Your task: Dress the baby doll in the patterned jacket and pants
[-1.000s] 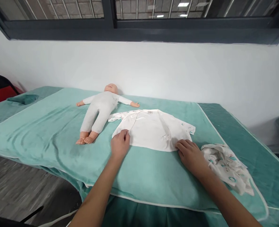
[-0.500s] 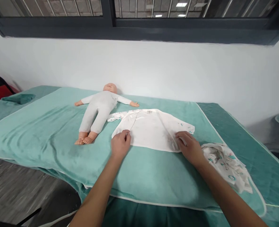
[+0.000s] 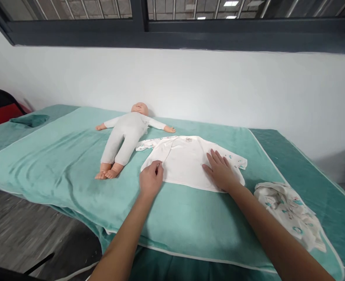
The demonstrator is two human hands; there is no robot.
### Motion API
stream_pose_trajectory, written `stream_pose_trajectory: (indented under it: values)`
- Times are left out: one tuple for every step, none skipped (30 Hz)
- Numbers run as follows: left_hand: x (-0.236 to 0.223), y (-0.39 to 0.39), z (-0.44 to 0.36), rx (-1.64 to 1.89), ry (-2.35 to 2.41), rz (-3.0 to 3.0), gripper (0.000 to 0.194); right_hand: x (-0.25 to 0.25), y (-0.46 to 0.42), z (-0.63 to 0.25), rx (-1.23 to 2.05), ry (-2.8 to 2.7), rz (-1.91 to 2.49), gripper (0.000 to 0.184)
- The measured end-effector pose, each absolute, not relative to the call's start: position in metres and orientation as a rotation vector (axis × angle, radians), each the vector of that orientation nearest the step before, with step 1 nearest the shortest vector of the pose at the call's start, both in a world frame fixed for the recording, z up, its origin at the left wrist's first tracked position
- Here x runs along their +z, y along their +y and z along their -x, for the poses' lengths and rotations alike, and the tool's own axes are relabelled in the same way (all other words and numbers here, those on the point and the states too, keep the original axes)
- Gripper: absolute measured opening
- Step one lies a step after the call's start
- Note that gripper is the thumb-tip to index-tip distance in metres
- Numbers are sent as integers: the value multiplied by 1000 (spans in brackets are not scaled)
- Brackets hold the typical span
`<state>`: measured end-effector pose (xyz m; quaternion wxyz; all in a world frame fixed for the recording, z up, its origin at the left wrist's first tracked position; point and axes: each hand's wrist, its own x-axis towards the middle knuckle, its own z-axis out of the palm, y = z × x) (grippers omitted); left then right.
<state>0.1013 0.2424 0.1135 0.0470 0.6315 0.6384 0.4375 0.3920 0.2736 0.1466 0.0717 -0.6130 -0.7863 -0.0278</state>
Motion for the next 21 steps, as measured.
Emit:
stream_pose_trajectory:
  values:
    - [114, 242, -102, 1390, 1927, -1905, 28, 147, 277, -385, -84, -2365, 1803, 65]
    - [114, 241, -102, 1447, 1901, -1883, 28, 148, 281, -375, -74, -2380, 1741, 63]
    - [114, 240, -101, 1499, 1873, -1861, 28, 149, 288, -364, -51, -2410, 1661, 61]
    - [114, 239, -101, 1543, 1849, -1839, 28, 150, 296, -352, -12, -2447, 1578, 59]
    - [114, 239, -101, 1575, 1832, -1820, 28, 150, 305, -339, 37, -2484, 1511, 57]
    - [114, 238, -100, 1596, 1824, -1803, 28, 150, 316, -325, 91, -2517, 1467, 55]
    - [114, 238, -100, 1608, 1821, -1789, 28, 151, 327, -313, 134, -2533, 1454, 53]
    - [113, 238, -99, 1615, 1823, -1777, 28, 151, 338, -302, 162, -2552, 1449, 51]
    - [113, 239, -99, 1618, 1827, -1770, 27, 151, 349, -293, 176, -2567, 1437, 50]
    - [113, 239, -99, 1619, 1833, -1764, 27, 152, 360, -285, 180, -2574, 1433, 49]
    - [113, 239, -99, 1616, 1837, -1761, 27, 152, 369, -280, 179, -2581, 1427, 48]
    - [113, 240, -99, 1612, 1840, -1760, 27, 152, 377, -275, 174, -2585, 1423, 47]
    - [113, 240, -99, 1605, 1840, -1760, 27, 151, 384, -272, 169, -2586, 1423, 45]
    - [114, 241, -100, 1600, 1836, -1759, 27, 151, 389, -270, 164, -2587, 1424, 44]
    - [114, 241, -100, 1597, 1830, -1757, 26, 150, 394, -269, 158, -2586, 1428, 44]
    - [114, 241, -100, 1598, 1821, -1755, 26, 148, 397, -267, 151, -2583, 1433, 44]
    - [114, 241, -101, 1599, 1815, -1753, 26, 146, 399, -266, 144, -2579, 1440, 44]
    - [114, 241, -101, 1599, 1814, -1750, 25, 144, 400, -265, 138, -2572, 1449, 45]
    - [114, 241, -101, 1597, 1815, -1748, 25, 142, 401, -264, 133, -2565, 1458, 46]
    - [114, 241, -101, 1591, 1821, -1746, 25, 140, 402, -264, 128, -2557, 1467, 47]
    - [115, 241, -102, 1581, 1827, -1746, 25, 139, 402, -263, 126, -2551, 1474, 48]
